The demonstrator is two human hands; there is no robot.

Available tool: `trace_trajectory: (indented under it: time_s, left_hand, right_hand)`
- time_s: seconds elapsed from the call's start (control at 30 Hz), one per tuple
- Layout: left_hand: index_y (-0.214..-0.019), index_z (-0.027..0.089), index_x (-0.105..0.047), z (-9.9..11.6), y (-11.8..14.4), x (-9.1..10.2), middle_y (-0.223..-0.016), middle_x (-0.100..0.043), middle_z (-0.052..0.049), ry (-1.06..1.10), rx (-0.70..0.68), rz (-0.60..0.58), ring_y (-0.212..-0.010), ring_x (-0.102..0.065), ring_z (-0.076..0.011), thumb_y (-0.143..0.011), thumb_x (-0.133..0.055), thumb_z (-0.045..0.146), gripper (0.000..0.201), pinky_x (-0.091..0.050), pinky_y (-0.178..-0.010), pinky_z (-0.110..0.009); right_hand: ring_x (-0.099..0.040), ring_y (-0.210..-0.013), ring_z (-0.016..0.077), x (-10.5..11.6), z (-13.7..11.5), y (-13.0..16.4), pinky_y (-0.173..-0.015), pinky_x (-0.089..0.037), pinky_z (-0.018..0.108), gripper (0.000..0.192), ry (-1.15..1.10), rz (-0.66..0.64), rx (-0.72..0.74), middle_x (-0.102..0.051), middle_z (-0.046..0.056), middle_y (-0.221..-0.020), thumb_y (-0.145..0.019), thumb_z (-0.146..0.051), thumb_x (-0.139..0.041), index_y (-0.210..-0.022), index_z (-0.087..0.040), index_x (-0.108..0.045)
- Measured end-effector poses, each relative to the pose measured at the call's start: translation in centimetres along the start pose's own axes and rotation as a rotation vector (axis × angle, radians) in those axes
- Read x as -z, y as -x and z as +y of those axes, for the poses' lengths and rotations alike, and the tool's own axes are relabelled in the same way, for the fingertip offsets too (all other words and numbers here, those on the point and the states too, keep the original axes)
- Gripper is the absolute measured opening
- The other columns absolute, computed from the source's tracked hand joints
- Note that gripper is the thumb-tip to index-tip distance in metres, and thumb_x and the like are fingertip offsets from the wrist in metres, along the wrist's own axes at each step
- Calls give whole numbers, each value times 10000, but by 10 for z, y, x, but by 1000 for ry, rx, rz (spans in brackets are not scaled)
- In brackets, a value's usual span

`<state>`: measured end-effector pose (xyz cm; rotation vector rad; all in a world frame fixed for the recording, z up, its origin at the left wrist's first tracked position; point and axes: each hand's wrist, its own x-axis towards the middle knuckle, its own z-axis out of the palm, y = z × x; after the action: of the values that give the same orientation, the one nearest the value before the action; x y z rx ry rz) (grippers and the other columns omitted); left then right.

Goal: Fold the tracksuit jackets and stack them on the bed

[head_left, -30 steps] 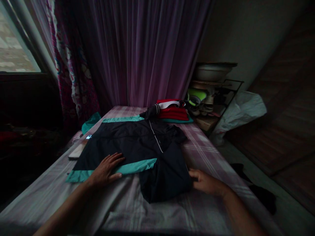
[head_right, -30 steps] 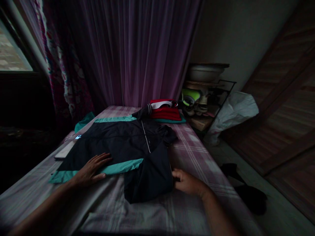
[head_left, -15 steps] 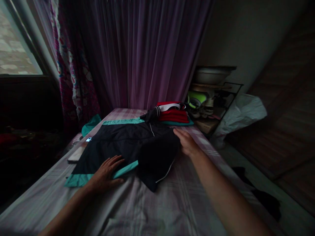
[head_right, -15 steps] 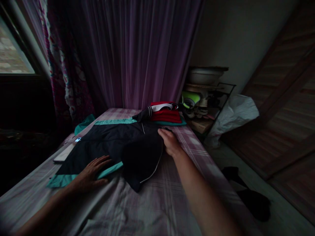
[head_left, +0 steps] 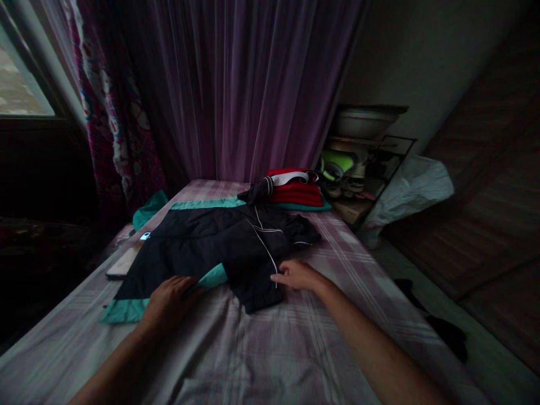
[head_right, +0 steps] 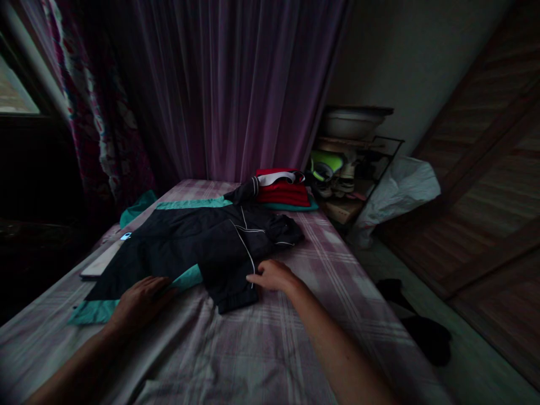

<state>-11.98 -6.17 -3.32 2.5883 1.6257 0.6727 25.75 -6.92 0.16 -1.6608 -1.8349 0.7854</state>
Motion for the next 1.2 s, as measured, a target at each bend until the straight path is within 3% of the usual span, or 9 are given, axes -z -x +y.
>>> trace_trajectory:
  time_s: [0.1, 0.17, 0.37, 0.5, 0.6, 0.73, 0.93, 1.07, 1.2]
  left_hand:
    - [-946, 246, -746, 2, 0, 4, -908, -771, -82, 16, -5, 2, -850, -715, -242, -915, -406, 609, 498, -570, -796, -343]
    - [-940, 243, -745, 3, -1, 6, -885, -768, -80, 32, -10, 2, -829, -715, -237, -921, -393, 612, 510, -571, -783, -340]
    - [-924, 239, -741, 3, -1, 7, -854, -759, -76, 42, -27, -6, -811, -714, -233, -942, -376, 582, 501, -569, -770, -334]
    - [-940, 238, -745, 2, 0, 5, -861, -758, -77, 45, -10, -28, -814, -715, -233, -941, -390, 577, 491, -569, -768, -332]
    - [-987, 237, -745, 2, 1, 7, -895, -762, -76, 51, -1, -56, -840, -714, -231, -920, -441, 585, 467, -570, -778, -327]
    - [-1116, 239, -725, -3, 4, 14, -1009, -761, -83, 31, -55, -123, -942, -698, -247, -888, -518, 539, 429, -560, -862, -354]
    - [-1140, 261, -729, -32, 19, 28, -1151, -739, -89, -52, -67, -187, -1037, -679, -263, -908, -476, 469, 401, -533, -926, -380]
    - [-1142, 269, -732, -42, 21, 38, -1202, -732, -83, -79, -49, -231, -1072, -683, -274, -907, -436, 447, 418, -527, -955, -401]
    - [-1186, 256, -719, -40, 15, 48, -1209, -734, -83, -100, -27, -285, -1080, -693, -279, -866, -457, 379, 431, -527, -969, -404]
  right_hand:
    - [-560, -462, 155, -13, -19, 5, -494, -505, 315, 285, -179, -288, -67, -579, -18, -498, -663, -406, -801, -520, -251, -610]
    - [-560, -467, 145, -7, -39, -10, -490, -499, 298, 296, -352, -321, -33, -585, -17, -513, -653, -407, -802, -533, -232, -596]
    - [-639, -1137, 184, 46, -86, -101, -943, -530, 365, 442, -561, 168, 213, -684, 29, -1253, -917, -508, -496, -1296, -290, -566]
    - [-540, -1301, 212, 59, -60, -127, -1082, -425, 383, 637, -27, 239, 80, -559, 97, -1450, -883, -435, -601, -1468, -243, -436]
    - [-667, -1082, 276, 52, -26, -116, -970, -492, 389, 419, 180, 146, -72, -731, 142, -1135, -777, -411, -719, -1110, -157, -710]
    - [-686, -789, 229, 52, 3, -86, -762, -516, 318, 188, 220, 90, -99, -729, 61, -759, -756, -348, -693, -739, -161, -707]
    - [-608, -682, 176, 71, 37, -5, -635, -440, 264, 312, 228, 233, 5, -669, -2, -688, -795, -503, -606, -759, -205, -690]
    - [-607, -645, 178, 65, 53, 50, -598, -432, 264, 298, 261, 4, -98, -681, -5, -664, -753, -504, -663, -748, -209, -707]
    - [-679, -759, 209, 68, 34, 57, -658, -471, 280, 319, 334, -90, -146, -755, 34, -844, -761, -485, -683, -929, -221, -747]
